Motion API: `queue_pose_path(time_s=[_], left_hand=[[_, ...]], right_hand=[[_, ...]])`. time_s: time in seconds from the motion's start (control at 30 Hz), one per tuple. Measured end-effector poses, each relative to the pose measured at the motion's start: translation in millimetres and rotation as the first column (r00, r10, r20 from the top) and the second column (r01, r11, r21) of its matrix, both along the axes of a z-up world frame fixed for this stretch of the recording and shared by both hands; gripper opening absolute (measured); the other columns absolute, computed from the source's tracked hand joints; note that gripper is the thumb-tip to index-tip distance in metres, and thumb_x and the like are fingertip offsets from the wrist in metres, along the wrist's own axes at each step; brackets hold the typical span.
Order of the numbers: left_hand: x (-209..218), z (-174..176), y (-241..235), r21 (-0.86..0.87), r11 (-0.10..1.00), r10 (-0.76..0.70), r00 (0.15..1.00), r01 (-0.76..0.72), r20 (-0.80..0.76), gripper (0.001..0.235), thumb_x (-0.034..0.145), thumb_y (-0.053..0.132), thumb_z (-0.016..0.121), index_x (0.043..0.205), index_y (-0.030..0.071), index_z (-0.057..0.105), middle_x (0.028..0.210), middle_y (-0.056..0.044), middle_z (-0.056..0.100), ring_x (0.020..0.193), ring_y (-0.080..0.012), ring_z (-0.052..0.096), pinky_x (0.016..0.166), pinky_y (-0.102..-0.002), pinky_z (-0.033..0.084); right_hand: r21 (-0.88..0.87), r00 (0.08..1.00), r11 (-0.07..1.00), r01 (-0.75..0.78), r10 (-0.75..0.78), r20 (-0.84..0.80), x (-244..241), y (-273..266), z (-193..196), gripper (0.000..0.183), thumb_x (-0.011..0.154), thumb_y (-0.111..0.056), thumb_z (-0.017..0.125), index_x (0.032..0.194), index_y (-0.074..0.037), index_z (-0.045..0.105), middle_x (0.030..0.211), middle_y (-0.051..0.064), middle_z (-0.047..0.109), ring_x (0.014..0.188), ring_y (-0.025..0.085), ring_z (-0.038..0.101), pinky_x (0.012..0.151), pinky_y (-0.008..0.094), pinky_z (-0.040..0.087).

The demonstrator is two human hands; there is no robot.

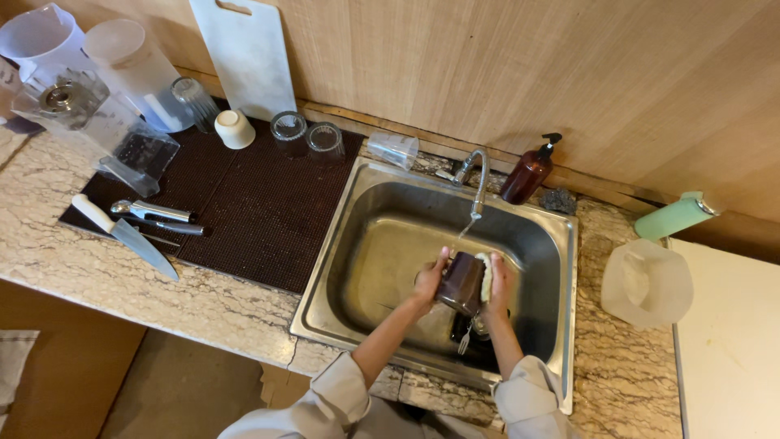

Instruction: The person washes glassware and coffee machine components in a sink by hand, using a green-bristled brush to clean the internal parts of a black plastic component.

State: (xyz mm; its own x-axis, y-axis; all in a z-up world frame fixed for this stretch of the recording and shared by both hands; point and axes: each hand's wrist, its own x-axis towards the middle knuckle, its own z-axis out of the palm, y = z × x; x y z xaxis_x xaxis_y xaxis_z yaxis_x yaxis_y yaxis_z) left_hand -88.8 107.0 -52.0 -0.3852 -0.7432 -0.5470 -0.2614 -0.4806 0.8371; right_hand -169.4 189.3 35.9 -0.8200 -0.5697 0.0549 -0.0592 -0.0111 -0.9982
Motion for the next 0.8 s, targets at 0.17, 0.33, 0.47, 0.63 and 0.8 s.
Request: queue_pose_path(time_s=[0.17, 0.33, 0.47, 0.63, 0.8], left_hand=[[-4.4, -49.7, -4.3, -0.202, 0.958, -0.195, 0.979, 0.204, 0.066, 0.071, 0.098, 0.078, 0.051, 0.112, 0.013, 0.075, 0.106, -0.015, 0.076, 0.114, -0.0386, 0.067, 0.095, -0.054, 0.051], [19.3, 64.7, 22.9, -0.228, 0.927, -0.302, 0.953, 0.299, 0.023, 0.06, 0.103, 0.071, 0.038, 0.135, 0.022, 0.055, 0.134, -0.019, 0.065, 0.132, -0.04, 0.057, 0.113, -0.052, 0.044], [24.0, 87.7, 23.7, -0.129, 0.923, -0.358, 0.932, 0.363, 0.061, 0.098, 0.074, 0.089, 0.066, 0.138, 0.015, 0.056, 0.135, -0.02, 0.065, 0.132, -0.0389, 0.058, 0.113, -0.049, 0.046], [19.6, 91.1, 35.0, -0.204, 0.976, -0.124, 0.96, 0.073, -0.252, 0.104, 0.056, 0.054, 0.094, 0.143, 0.012, 0.055, 0.128, -0.016, 0.066, 0.125, -0.0323, 0.061, 0.109, -0.044, 0.048], [23.3, 96.2, 20.2, -0.588, 0.799, -0.141, 0.912, -0.125, -0.386, 0.091, 0.049, 0.033, 0.1, 0.132, 0.024, 0.064, 0.114, -0.007, 0.074, 0.112, -0.0285, 0.07, 0.098, -0.041, 0.053]], right_hand=[[0.245, 1.0, 0.969, 0.01, -0.016, 0.021, -7.5, -3.4, 15.7, 0.063, 0.103, -0.059, 0.058, 0.068, -0.006, 0.062, 0.066, 0.011, 0.059, 0.071, 0.026, 0.055, 0.074, 0.04, 0.043], [0.327, 0.937, 0.945, -0.023, 0.135, -0.323, -49.5, -9.9, -26.4, 0.076, 0.11, -0.055, 0.052, 0.051, -0.007, 0.052, 0.049, 0.007, 0.046, 0.053, 0.022, 0.046, 0.06, 0.038, 0.038], [0.235, 0.94, 0.971, -0.054, 0.128, -0.315, -43.4, -4.4, -39.0, 0.066, 0.117, -0.048, 0.044, 0.073, -0.005, 0.067, 0.064, 0.012, 0.06, 0.069, 0.023, 0.054, 0.071, 0.041, 0.045], [-0.133, 0.967, 0.989, -0.066, 0.097, 0.236, -31.8, -0.7, -77.8, 0.042, 0.113, -0.029, 0.039, 0.151, -0.012, 0.043, 0.147, 0.015, 0.053, 0.134, 0.029, 0.05, 0.117, 0.051, 0.038], [-0.15, 0.921, 0.98, -0.131, 0.176, 0.347, -37.0, 10.2, -105.3, 0.042, 0.112, -0.02, 0.037, 0.155, -0.017, 0.037, 0.146, 0.016, 0.053, 0.134, 0.031, 0.05, 0.117, 0.054, 0.039]])
